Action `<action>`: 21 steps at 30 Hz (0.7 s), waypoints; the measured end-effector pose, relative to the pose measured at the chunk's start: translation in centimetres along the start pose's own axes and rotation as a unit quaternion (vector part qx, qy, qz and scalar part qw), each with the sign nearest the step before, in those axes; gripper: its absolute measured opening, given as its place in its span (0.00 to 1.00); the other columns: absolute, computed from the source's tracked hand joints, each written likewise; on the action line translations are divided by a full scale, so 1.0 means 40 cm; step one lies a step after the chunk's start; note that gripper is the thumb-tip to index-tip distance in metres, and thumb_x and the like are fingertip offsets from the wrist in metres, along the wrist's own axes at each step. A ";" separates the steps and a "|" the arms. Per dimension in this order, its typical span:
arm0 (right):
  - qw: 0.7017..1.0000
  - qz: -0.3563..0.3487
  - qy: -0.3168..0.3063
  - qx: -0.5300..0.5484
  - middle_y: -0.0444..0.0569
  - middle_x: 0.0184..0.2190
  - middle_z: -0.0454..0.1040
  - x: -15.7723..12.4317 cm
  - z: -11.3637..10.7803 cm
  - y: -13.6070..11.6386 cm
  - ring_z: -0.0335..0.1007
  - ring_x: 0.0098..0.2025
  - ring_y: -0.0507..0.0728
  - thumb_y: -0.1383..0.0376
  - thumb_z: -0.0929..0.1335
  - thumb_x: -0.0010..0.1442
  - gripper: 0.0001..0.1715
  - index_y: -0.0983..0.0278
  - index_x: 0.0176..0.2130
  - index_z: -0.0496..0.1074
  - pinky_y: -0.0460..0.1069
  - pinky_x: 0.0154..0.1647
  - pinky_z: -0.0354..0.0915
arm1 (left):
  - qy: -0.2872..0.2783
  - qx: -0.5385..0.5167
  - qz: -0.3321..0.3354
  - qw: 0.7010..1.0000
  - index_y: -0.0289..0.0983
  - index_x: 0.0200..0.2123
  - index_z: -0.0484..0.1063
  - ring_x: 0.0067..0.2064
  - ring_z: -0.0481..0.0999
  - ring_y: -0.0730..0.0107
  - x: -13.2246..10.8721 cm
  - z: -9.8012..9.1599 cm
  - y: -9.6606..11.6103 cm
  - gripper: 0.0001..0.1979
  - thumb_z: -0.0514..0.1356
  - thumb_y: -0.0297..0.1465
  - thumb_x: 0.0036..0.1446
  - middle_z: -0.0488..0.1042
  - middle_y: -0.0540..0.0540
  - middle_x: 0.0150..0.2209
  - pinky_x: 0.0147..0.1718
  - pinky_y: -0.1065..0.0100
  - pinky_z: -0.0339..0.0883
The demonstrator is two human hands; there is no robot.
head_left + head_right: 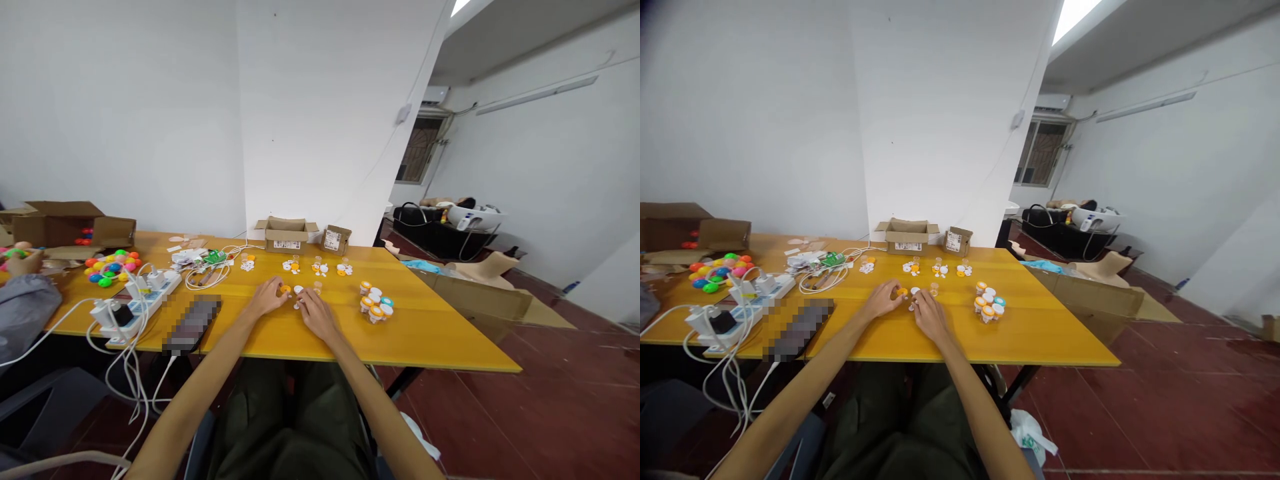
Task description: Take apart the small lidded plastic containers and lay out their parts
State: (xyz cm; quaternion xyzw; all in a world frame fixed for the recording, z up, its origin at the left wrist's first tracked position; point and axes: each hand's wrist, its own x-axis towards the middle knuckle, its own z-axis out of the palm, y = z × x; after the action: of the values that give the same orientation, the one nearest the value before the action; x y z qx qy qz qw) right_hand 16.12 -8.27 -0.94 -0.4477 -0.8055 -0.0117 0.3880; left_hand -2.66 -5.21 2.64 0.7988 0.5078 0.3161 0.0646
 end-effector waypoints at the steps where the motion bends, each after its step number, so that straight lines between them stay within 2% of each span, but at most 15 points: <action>1: 1.000 -0.009 -0.006 0.001 0.50 0.43 0.74 -0.001 0.002 0.001 0.71 0.44 0.58 0.69 0.62 0.65 0.10 0.58 0.40 0.71 0.50 0.43 0.67 | 0.005 0.013 -0.009 1.000 0.40 0.38 0.70 0.39 0.75 0.62 0.001 -0.001 -0.005 0.07 0.57 0.36 0.59 0.75 0.46 0.35 0.39 0.64 0.66; 6: 0.999 -0.033 -0.024 -0.001 0.51 0.43 0.73 0.000 0.006 0.004 0.71 0.46 0.58 0.70 0.64 0.64 0.10 0.58 0.39 0.72 0.51 0.47 0.67 | 0.002 0.036 -0.018 0.999 0.41 0.37 0.70 0.39 0.76 0.62 0.001 -0.011 -0.025 0.06 0.57 0.36 0.59 0.75 0.46 0.35 0.39 0.64 0.66; 12: 0.999 -0.032 -0.035 -0.007 0.51 0.40 0.74 0.004 0.003 0.008 0.71 0.43 0.58 0.72 0.64 0.63 0.09 0.59 0.36 0.71 0.51 0.46 0.67 | -0.043 0.023 0.032 0.998 0.40 0.34 0.69 0.37 0.75 0.62 -0.007 -0.015 -0.022 0.04 0.58 0.34 0.57 0.74 0.46 0.33 0.39 0.64 0.66; 21: 1.000 -0.004 -0.009 -0.011 0.50 0.38 0.74 0.003 0.001 0.007 0.72 0.41 0.58 0.70 0.63 0.65 0.10 0.58 0.35 0.71 0.50 0.42 0.66 | -0.054 0.004 0.089 0.995 0.41 0.35 0.70 0.39 0.73 0.62 -0.009 -0.006 -0.023 0.06 0.57 0.36 0.60 0.73 0.47 0.34 0.43 0.62 0.67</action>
State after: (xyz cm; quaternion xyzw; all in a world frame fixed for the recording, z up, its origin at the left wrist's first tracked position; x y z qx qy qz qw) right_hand 16.26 -8.01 -0.99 -0.4489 -0.8104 -0.0184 0.3760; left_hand -3.60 -5.13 2.31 0.8570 0.4318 0.2748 0.0604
